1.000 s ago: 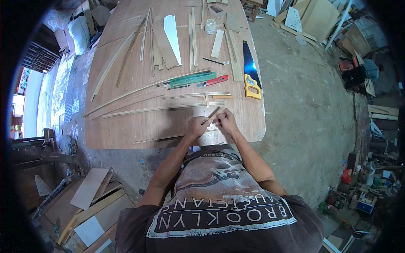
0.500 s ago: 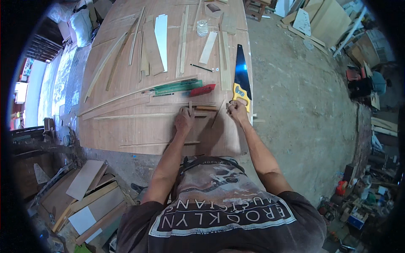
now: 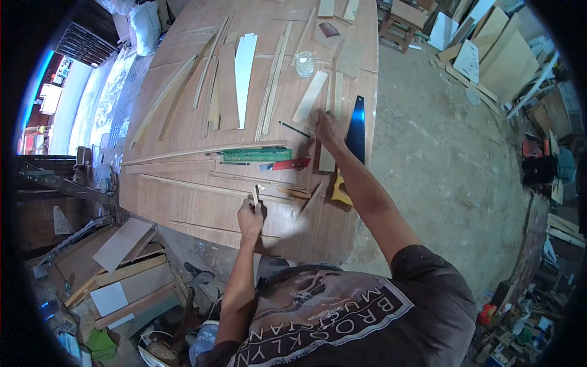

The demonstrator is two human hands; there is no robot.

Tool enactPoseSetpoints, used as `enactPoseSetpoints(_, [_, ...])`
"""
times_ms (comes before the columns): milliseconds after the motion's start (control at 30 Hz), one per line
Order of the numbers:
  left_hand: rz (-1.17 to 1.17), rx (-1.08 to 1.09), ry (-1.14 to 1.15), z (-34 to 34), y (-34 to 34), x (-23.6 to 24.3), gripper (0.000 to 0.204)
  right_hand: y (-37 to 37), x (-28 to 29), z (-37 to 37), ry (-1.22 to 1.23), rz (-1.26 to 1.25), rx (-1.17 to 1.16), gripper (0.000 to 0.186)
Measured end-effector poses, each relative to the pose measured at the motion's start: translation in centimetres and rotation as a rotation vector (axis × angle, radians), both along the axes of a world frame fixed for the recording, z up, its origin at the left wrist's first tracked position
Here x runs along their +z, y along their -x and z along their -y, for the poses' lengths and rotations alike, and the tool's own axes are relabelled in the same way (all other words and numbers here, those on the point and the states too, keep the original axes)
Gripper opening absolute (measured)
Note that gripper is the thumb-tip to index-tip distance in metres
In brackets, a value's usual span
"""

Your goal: The person is using a hand saw and a utility knife to cut and shape pieces of wood on a workbench.

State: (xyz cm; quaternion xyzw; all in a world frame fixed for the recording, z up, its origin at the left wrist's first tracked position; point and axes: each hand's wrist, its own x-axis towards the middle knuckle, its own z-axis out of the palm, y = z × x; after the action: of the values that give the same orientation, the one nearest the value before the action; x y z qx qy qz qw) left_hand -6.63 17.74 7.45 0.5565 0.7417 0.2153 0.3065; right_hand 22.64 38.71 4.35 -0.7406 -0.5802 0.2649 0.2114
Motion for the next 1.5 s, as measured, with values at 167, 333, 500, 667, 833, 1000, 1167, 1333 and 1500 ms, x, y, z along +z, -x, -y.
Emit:
enactPoseSetpoints(167, [0.101, 0.097, 0.086, 2.7, 1.9, -0.1, 0.015, 5.2, 0.6, -2.9, 0.090, 0.179, 0.222, 0.049])
enactPoseSetpoints(333, [0.118, 0.114, 0.064, 3.0, 1.5, -0.3, 0.018, 5.2, 0.2, -3.7, 0.161, 0.154, 0.195, 0.049])
enactPoseSetpoints(500, [0.080, 0.003, 0.115, 1.6, 0.9, -1.6, 0.023, 2.7, -1.6, -1.9, -0.072, -0.007, 0.079, 0.039])
enactPoseSetpoints(667, [-0.161, -0.026, 0.161, 0.8, 1.1, -1.2, 0.028, 1.9, 1.7, 2.6, 0.063, -0.380, 0.106, 0.042])
enactPoseSetpoints(833, [-0.135, -0.007, -0.015, -1.1, 1.0, -0.4, 0.026, 0.6, 5.4, 10.3, 0.081, -1.005, 0.064, 0.042])
enactPoseSetpoints(1000, [0.450, -0.142, -0.070, -5.1, -3.8, 4.1, 0.026, 1.3, 8.9, 17.3, 0.005, -0.900, 0.067, 0.063])
enactPoseSetpoints(1167, [0.959, -0.110, 0.036, -7.2, -8.8, 7.3, 0.030, 4.4, 9.1, 22.7, -0.153, -0.637, 0.189, 0.060])
enactPoseSetpoints(1333, [1.291, -0.172, 0.253, -6.3, -7.3, 6.6, 0.029, 8.2, 9.9, 26.7, -0.065, -0.469, 0.079, 0.063])
enactPoseSetpoints(1500, [1.317, -0.011, 0.452, -4.2, -3.8, 3.0, 0.025, 11.7, 10.5, 29.6, -0.085, -0.422, 0.014, 0.068])
